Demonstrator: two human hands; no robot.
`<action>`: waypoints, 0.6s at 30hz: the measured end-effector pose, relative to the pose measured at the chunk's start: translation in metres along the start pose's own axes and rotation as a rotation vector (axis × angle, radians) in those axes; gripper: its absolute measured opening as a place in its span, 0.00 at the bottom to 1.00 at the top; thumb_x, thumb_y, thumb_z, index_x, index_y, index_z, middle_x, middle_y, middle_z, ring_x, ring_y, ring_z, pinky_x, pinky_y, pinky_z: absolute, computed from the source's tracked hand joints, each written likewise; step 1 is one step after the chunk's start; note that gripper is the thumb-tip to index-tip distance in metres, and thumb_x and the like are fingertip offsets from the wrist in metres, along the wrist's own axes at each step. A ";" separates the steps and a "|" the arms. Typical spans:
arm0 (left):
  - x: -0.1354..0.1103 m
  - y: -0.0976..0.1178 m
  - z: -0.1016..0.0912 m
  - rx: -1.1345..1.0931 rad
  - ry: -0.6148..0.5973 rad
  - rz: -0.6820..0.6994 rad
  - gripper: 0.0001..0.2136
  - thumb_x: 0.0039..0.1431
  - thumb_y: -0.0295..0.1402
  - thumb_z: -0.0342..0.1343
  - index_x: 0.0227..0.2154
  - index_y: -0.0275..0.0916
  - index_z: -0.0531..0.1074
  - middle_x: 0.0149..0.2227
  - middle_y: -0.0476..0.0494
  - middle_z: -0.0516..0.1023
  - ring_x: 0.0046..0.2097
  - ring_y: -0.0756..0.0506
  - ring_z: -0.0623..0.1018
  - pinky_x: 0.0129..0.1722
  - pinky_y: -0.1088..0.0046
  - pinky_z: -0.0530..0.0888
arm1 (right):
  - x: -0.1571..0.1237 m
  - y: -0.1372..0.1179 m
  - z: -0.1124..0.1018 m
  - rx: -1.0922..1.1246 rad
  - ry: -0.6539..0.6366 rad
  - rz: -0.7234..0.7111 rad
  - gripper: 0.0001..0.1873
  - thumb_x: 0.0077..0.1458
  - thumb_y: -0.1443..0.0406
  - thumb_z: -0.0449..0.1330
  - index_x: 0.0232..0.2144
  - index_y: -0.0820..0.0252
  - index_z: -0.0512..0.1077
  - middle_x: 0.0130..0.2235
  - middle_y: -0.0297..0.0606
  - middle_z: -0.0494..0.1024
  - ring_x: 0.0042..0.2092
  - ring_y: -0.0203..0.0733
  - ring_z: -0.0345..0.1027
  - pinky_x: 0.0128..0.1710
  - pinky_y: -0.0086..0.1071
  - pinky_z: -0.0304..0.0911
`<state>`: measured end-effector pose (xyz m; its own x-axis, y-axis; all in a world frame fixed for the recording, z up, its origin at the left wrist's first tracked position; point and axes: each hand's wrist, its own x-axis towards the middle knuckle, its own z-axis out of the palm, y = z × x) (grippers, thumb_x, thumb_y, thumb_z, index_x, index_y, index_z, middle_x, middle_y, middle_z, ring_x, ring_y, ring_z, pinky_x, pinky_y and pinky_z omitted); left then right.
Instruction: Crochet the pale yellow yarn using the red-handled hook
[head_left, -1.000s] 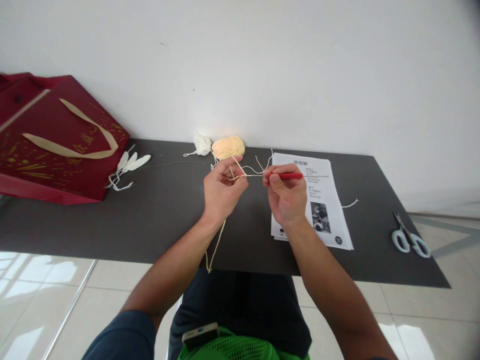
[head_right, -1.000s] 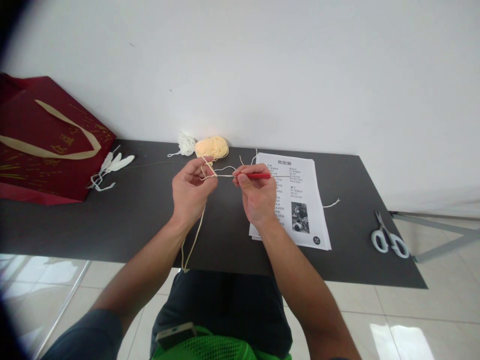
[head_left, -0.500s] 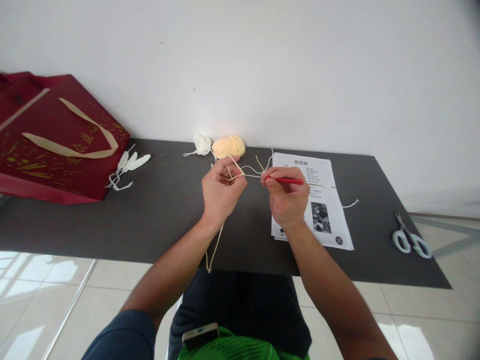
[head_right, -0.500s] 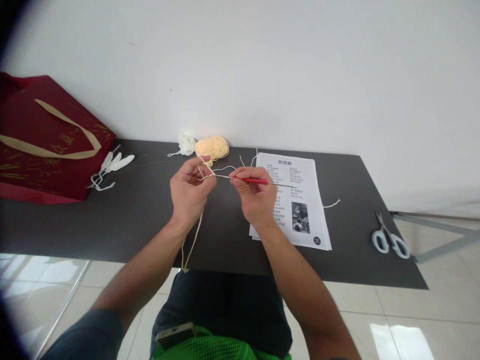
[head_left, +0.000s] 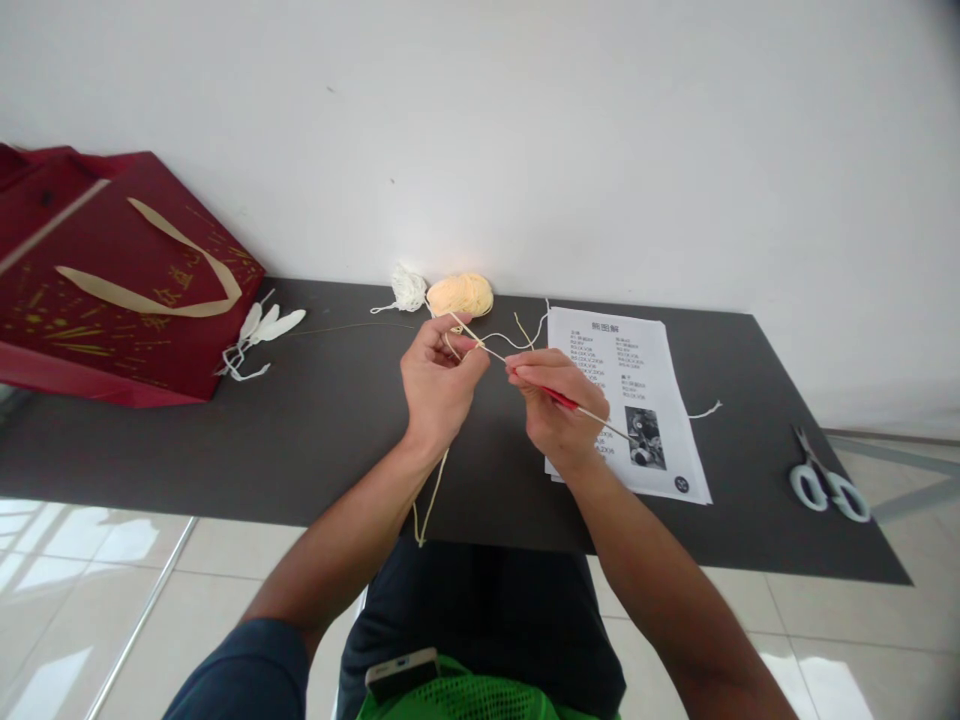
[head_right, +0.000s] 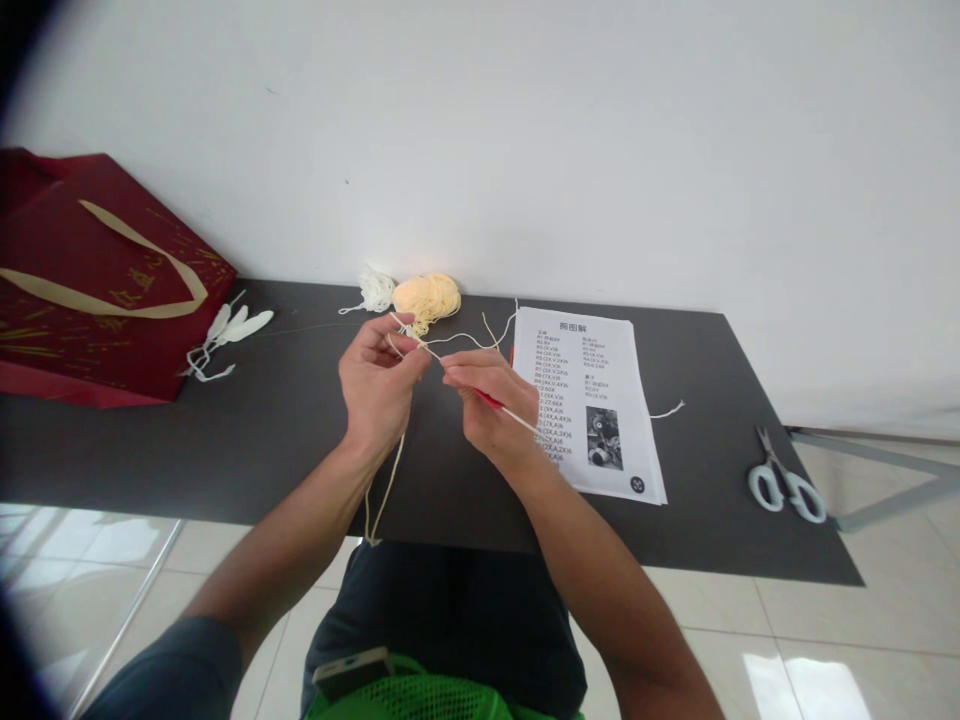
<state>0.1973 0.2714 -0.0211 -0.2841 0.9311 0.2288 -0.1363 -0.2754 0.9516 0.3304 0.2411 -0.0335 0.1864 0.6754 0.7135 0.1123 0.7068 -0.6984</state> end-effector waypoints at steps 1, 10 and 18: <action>0.000 -0.001 0.000 -0.005 0.006 -0.010 0.17 0.48 0.23 0.65 0.44 0.41 0.79 0.28 0.54 0.77 0.26 0.54 0.72 0.29 0.77 0.69 | -0.001 0.001 -0.001 -0.018 -0.012 -0.004 0.12 0.59 0.67 0.68 0.42 0.40 0.82 0.43 0.34 0.87 0.43 0.46 0.82 0.41 0.46 0.80; 0.000 0.000 0.003 -0.001 0.048 -0.079 0.15 0.48 0.25 0.66 0.42 0.39 0.79 0.27 0.55 0.79 0.24 0.55 0.71 0.27 0.77 0.69 | -0.006 0.006 -0.006 -0.139 -0.168 -0.110 0.20 0.62 0.70 0.64 0.50 0.38 0.80 0.49 0.35 0.87 0.49 0.48 0.82 0.47 0.49 0.80; 0.004 0.005 0.006 -0.336 -0.019 -0.316 0.20 0.43 0.23 0.68 0.43 0.36 0.77 0.23 0.57 0.74 0.24 0.57 0.70 0.29 0.78 0.66 | -0.008 0.008 -0.005 -0.238 -0.206 -0.202 0.22 0.63 0.72 0.61 0.54 0.42 0.80 0.52 0.38 0.86 0.53 0.49 0.82 0.50 0.49 0.81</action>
<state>0.2007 0.2755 -0.0144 -0.1627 0.9851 -0.0550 -0.5141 -0.0371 0.8569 0.3342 0.2402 -0.0449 -0.0600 0.5726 0.8176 0.3549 0.7778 -0.5187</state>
